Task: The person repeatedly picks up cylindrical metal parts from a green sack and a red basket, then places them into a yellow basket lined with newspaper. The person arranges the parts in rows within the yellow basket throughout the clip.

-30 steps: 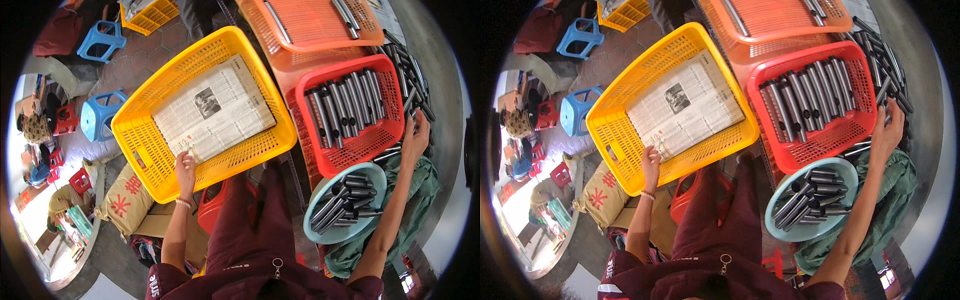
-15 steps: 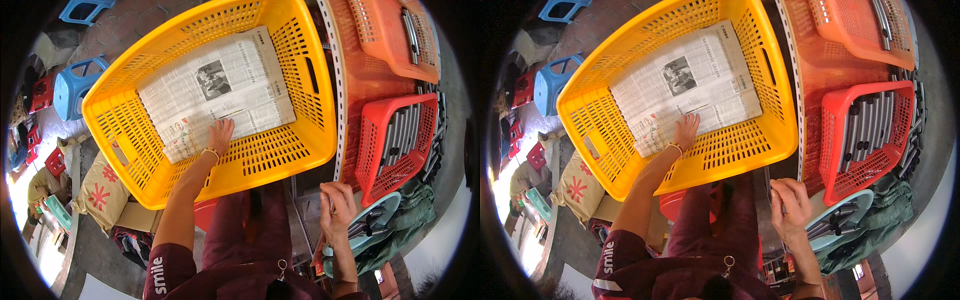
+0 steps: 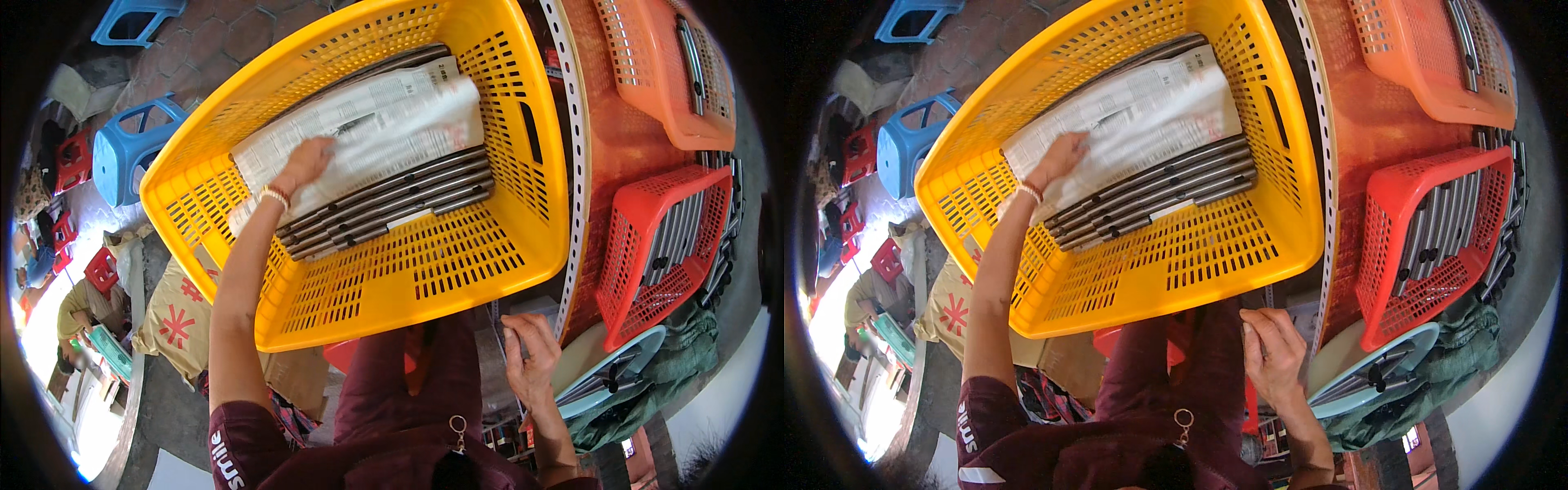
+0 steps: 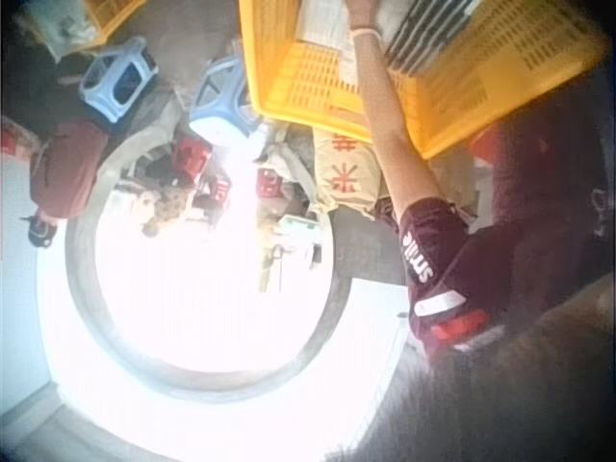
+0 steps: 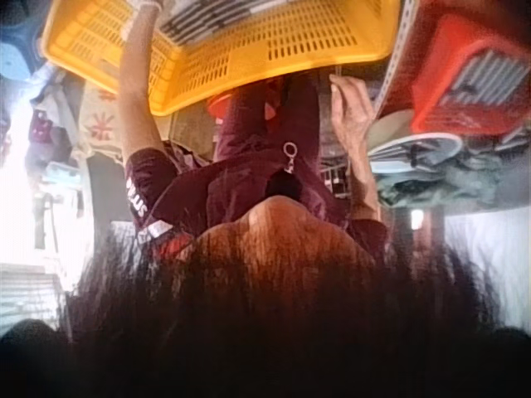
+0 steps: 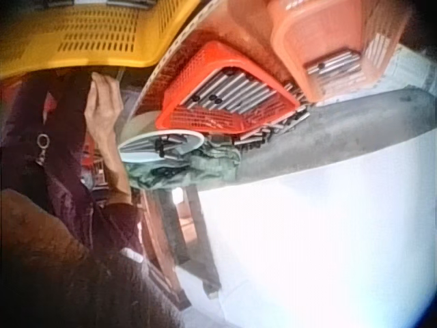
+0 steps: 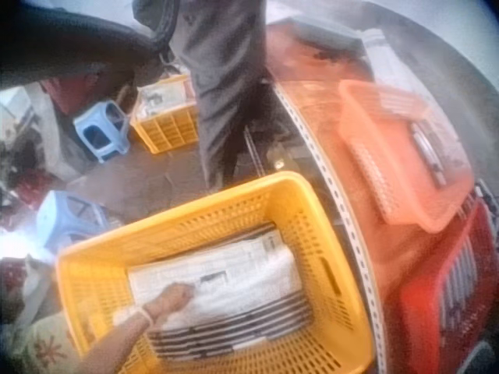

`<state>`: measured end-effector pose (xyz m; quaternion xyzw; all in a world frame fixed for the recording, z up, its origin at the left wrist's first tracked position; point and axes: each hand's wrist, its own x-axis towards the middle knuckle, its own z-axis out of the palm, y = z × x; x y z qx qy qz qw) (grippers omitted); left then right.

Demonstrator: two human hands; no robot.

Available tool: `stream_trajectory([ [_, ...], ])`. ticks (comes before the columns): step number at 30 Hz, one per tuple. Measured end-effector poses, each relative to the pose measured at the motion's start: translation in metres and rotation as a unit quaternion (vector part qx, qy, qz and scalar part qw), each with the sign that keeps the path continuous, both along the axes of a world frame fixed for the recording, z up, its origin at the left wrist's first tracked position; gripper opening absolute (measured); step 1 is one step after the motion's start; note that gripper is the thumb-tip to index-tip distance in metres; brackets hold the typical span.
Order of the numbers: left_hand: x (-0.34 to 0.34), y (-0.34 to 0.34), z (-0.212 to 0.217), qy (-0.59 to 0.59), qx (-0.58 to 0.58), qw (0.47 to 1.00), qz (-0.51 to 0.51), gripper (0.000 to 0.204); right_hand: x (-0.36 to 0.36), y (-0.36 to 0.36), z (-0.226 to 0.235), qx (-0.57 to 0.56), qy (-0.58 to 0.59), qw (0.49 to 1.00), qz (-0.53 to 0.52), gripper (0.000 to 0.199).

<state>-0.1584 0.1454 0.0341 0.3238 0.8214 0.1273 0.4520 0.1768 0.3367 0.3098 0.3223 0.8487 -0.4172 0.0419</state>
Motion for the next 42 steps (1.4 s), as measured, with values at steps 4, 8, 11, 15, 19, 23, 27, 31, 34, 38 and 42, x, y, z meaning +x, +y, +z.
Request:
stream_trajectory([
  [4, -0.039, 0.025, -0.015, 0.159, 0.048, 0.983, -0.077, 0.032, 0.0, -0.004, -0.011, -0.02, -0.007, 1.0, -0.005, 0.016],
  [8, -0.026, 0.047, -0.044, 0.245, 0.0, 0.969, -0.044, 0.041, 0.0, -0.009, -0.019, -0.041, -0.029, 0.999, -0.012, 0.016],
  [11, -0.017, 0.051, -0.06, 0.383, 0.037, 0.923, -0.01, 0.055, 0.0, -0.011, -0.022, -0.055, -0.051, 0.997, -0.018, 0.016],
  [15, -0.015, 0.047, -0.063, 0.333, 0.018, 0.942, 0.033, 0.067, 0.001, -0.014, -0.031, -0.074, -0.053, 0.995, -0.03, 0.016],
  [19, -0.007, 0.044, -0.053, 0.28, -0.028, 0.959, 0.032, 0.072, -0.001, -0.02, -0.035, -0.085, -0.044, 0.995, -0.038, 0.016],
  [23, 0.016, 0.012, -0.069, 0.236, 0.028, 0.97, 0.044, 0.042, 0.0, -0.019, -0.034, -0.08, -0.044, 0.995, -0.028, 0.016],
  [27, 0.046, 0.005, -0.053, 0.267, 0.062, 0.962, -0.003, 0.027, 0.005, -0.016, -0.033, -0.085, -0.046, 0.995, -0.029, 0.015],
  [31, 0.061, 0.018, -0.023, 0.279, 0.057, 0.959, 0.007, 0.035, 0.011, -0.018, -0.03, -0.077, -0.05, 0.995, -0.039, 0.015],
  [34, 0.084, 0.015, -0.021, 0.273, 0.105, 0.956, -0.007, 0.034, 0.014, -0.019, -0.031, -0.088, -0.044, 0.994, -0.045, 0.016],
  [38, 0.121, 0.016, -0.019, 0.24, 0.062, 0.967, -0.062, 0.055, 0.016, -0.022, -0.032, -0.094, -0.038, 0.994, -0.044, 0.016],
  [42, 0.12, 0.014, -0.04, 0.306, -0.031, 0.949, -0.071, 0.076, 0.025, -0.021, -0.03, -0.093, -0.048, 0.993, -0.056, 0.016],
])
